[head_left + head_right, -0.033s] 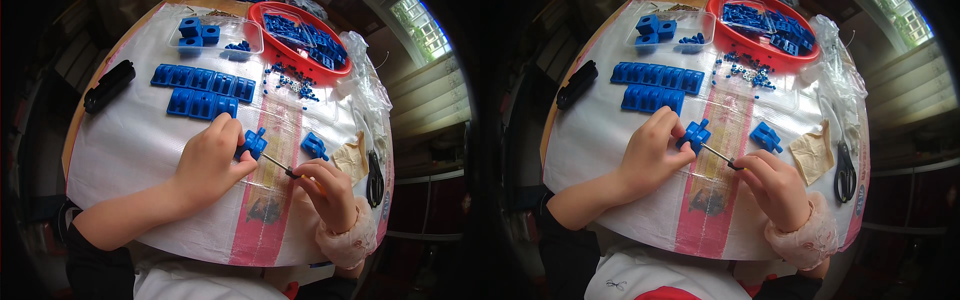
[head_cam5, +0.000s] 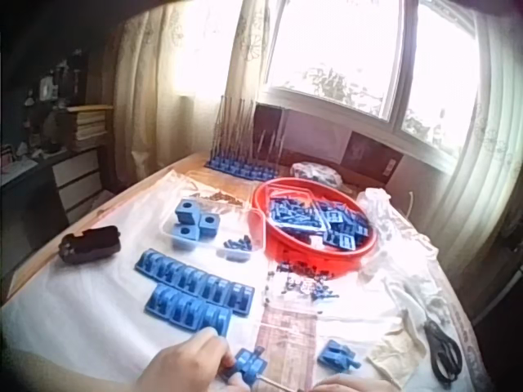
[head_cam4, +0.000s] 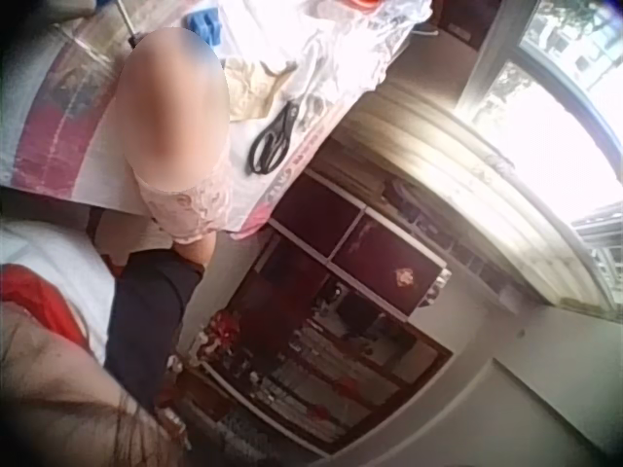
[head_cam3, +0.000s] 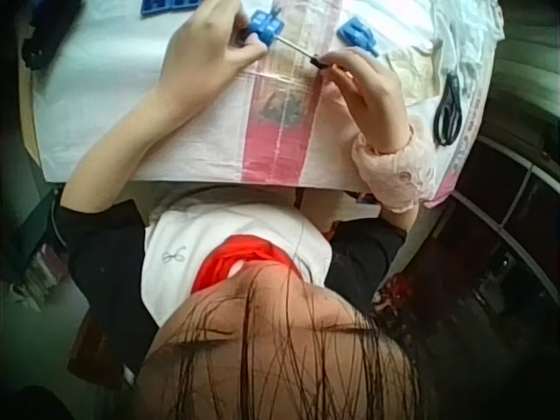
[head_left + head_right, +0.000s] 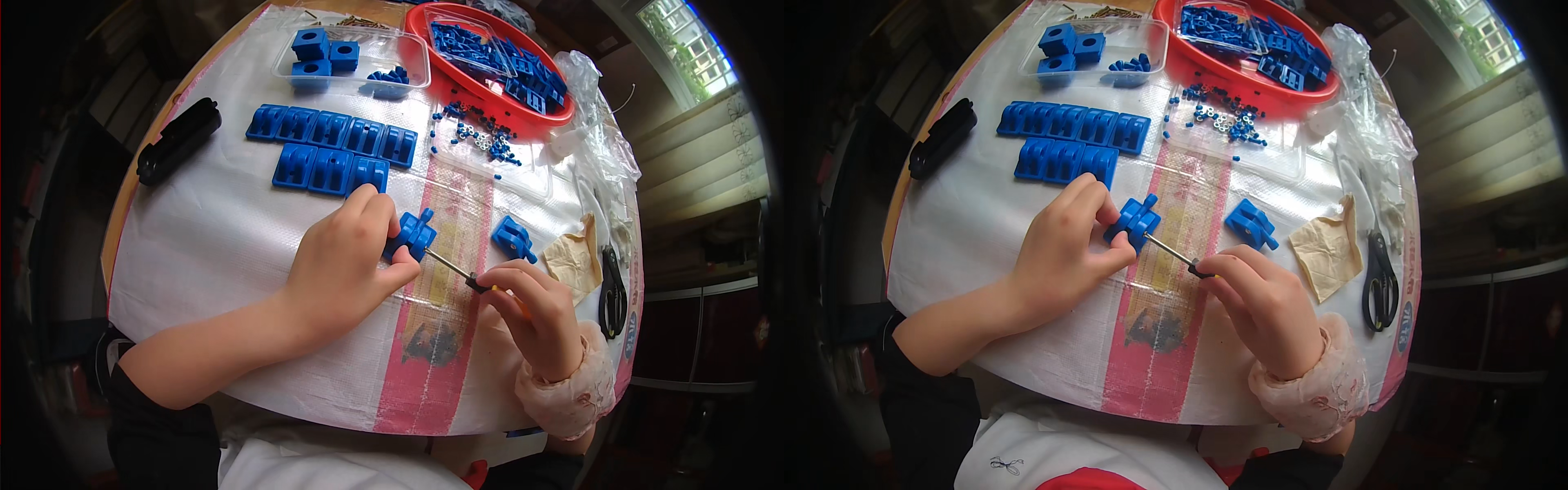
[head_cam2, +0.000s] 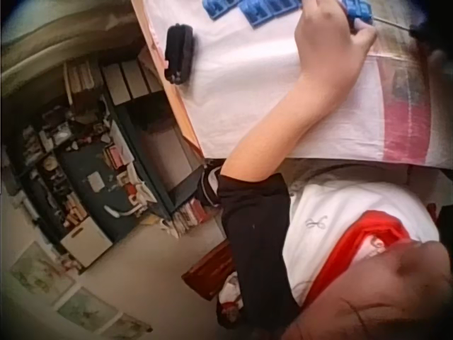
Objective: Assemble small blue plastic parts using a screwdriver and small pins.
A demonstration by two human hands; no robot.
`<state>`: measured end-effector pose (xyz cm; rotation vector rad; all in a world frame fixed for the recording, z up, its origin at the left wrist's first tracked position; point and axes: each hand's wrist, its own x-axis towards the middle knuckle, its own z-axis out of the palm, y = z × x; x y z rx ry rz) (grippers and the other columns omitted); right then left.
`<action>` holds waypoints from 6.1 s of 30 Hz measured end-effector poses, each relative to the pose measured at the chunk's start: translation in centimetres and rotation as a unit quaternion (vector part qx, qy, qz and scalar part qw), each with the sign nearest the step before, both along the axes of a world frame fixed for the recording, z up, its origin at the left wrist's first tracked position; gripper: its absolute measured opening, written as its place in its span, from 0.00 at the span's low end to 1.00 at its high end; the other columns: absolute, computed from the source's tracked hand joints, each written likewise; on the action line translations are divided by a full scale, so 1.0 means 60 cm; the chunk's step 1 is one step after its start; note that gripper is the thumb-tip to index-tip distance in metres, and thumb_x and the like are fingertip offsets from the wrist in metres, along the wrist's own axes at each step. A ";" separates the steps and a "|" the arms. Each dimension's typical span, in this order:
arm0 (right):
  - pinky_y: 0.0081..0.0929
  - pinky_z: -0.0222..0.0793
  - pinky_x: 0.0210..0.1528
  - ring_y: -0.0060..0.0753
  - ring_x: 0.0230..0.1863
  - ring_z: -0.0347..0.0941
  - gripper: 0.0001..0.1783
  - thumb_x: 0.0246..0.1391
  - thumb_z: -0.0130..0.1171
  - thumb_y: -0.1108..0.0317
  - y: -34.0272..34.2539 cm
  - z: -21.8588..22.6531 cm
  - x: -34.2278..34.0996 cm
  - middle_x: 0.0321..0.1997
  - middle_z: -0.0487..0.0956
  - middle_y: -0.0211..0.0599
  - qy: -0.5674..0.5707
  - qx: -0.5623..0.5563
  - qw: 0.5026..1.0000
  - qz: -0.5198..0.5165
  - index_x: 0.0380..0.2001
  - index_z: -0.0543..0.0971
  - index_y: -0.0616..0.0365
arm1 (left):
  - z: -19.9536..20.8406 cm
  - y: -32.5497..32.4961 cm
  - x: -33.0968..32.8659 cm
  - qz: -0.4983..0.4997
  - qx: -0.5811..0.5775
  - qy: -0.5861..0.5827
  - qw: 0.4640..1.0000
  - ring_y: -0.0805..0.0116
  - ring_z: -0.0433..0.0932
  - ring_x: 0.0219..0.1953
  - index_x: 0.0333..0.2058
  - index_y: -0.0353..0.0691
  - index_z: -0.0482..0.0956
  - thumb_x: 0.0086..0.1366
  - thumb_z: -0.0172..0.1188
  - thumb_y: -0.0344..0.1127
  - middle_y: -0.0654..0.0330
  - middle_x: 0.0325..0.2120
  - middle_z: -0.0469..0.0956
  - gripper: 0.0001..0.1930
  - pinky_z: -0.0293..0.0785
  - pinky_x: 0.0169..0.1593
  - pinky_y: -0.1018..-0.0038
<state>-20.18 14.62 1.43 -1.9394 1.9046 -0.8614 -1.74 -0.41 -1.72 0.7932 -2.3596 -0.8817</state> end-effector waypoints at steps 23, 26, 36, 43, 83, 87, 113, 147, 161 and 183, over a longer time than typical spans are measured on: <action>0.29 0.72 0.34 0.39 0.32 0.77 0.13 0.52 0.61 0.80 -0.001 0.007 0.005 0.35 0.76 0.41 -0.017 0.012 1.000 0.008 0.43 0.78 0.62 | 0.002 0.000 0.000 0.000 -0.005 -0.004 1.000 0.58 0.75 0.31 0.27 0.34 0.69 0.51 0.64 0.28 0.53 0.29 0.70 0.11 0.74 0.37 0.67; 0.29 0.72 0.35 0.39 0.32 0.76 0.16 0.50 0.63 0.79 -0.003 0.007 0.008 0.35 0.75 0.40 -0.018 -0.001 1.000 0.016 0.44 0.78 0.61 | 0.004 0.001 -0.001 0.000 0.001 -0.006 1.000 0.58 0.75 0.31 0.27 0.34 0.69 0.51 0.64 0.28 0.53 0.29 0.70 0.11 0.74 0.37 0.67; 0.29 0.71 0.33 0.39 0.30 0.76 0.16 0.45 0.68 0.77 -0.001 0.005 0.012 0.33 0.75 0.39 0.005 -0.015 1.000 -0.020 0.39 0.78 0.61 | 0.001 0.001 -0.001 -0.001 -0.005 -0.002 1.000 0.58 0.75 0.31 0.28 0.34 0.69 0.51 0.64 0.28 0.53 0.29 0.70 0.11 0.73 0.36 0.66; 0.32 0.72 0.32 0.43 0.32 0.77 0.08 0.51 0.61 0.78 0.001 -0.003 0.008 0.34 0.77 0.41 -0.014 -0.014 1.000 0.000 0.35 0.76 0.62 | 0.002 0.001 -0.001 0.001 -0.006 0.002 1.000 0.58 0.75 0.30 0.28 0.34 0.68 0.51 0.64 0.28 0.53 0.29 0.69 0.11 0.73 0.36 0.66; 0.31 0.73 0.37 0.44 0.34 0.76 0.15 0.47 0.65 0.79 -0.004 0.010 0.032 0.38 0.75 0.41 -0.038 -0.008 0.999 -0.012 0.39 0.75 0.61 | 0.002 -0.001 0.004 -0.021 -0.024 0.001 0.999 0.56 0.75 0.30 0.32 0.35 0.69 0.53 0.64 0.33 0.53 0.31 0.69 0.13 0.74 0.34 0.65; 0.30 0.73 0.38 0.42 0.36 0.77 0.16 0.46 0.67 0.78 -0.003 0.008 0.027 0.39 0.75 0.40 0.003 -0.008 1.000 -0.014 0.39 0.76 0.61 | 0.004 -0.001 0.005 -0.022 -0.023 -0.003 0.999 0.56 0.75 0.30 0.32 0.35 0.69 0.54 0.64 0.33 0.53 0.32 0.69 0.13 0.74 0.34 0.65; 0.31 0.72 0.40 0.43 0.37 0.76 0.14 0.47 0.65 0.80 -0.005 0.013 0.028 0.39 0.76 0.41 -0.056 0.013 0.998 -0.025 0.39 0.77 0.62 | 0.006 0.000 0.003 -0.016 -0.013 -0.006 1.000 0.58 0.77 0.31 0.33 0.35 0.70 0.54 0.64 0.32 0.53 0.30 0.72 0.12 0.74 0.36 0.66; 0.34 0.71 0.41 0.47 0.38 0.75 0.14 0.51 0.57 0.82 -0.007 0.008 -0.002 0.38 0.76 0.44 0.007 -0.009 1.000 0.014 0.42 0.76 0.64 | -0.001 0.000 0.003 -0.028 -0.035 -0.003 0.999 0.61 0.77 0.31 0.36 0.34 0.70 0.55 0.63 0.31 0.53 0.31 0.72 0.13 0.75 0.36 0.68; 0.31 0.71 0.37 0.41 0.34 0.75 0.14 0.49 0.60 0.82 -0.005 0.001 0.000 0.36 0.76 0.41 0.002 -0.021 1.000 -0.004 0.41 0.76 0.63 | 0.004 -0.004 0.005 -0.035 -0.008 -0.009 0.999 0.60 0.76 0.31 0.33 0.33 0.71 0.55 0.63 0.30 0.52 0.31 0.72 0.11 0.74 0.37 0.67; 0.32 0.72 0.40 0.39 0.37 0.72 0.14 0.40 0.62 0.80 0.002 0.015 0.001 0.35 0.75 0.35 0.148 -0.013 0.989 0.018 0.34 0.76 0.59 | 0.029 -0.011 0.013 -0.109 0.016 -0.030 0.993 0.56 0.76 0.42 0.41 0.34 0.74 0.60 0.61 0.30 0.53 0.40 0.70 0.12 0.75 0.45 0.66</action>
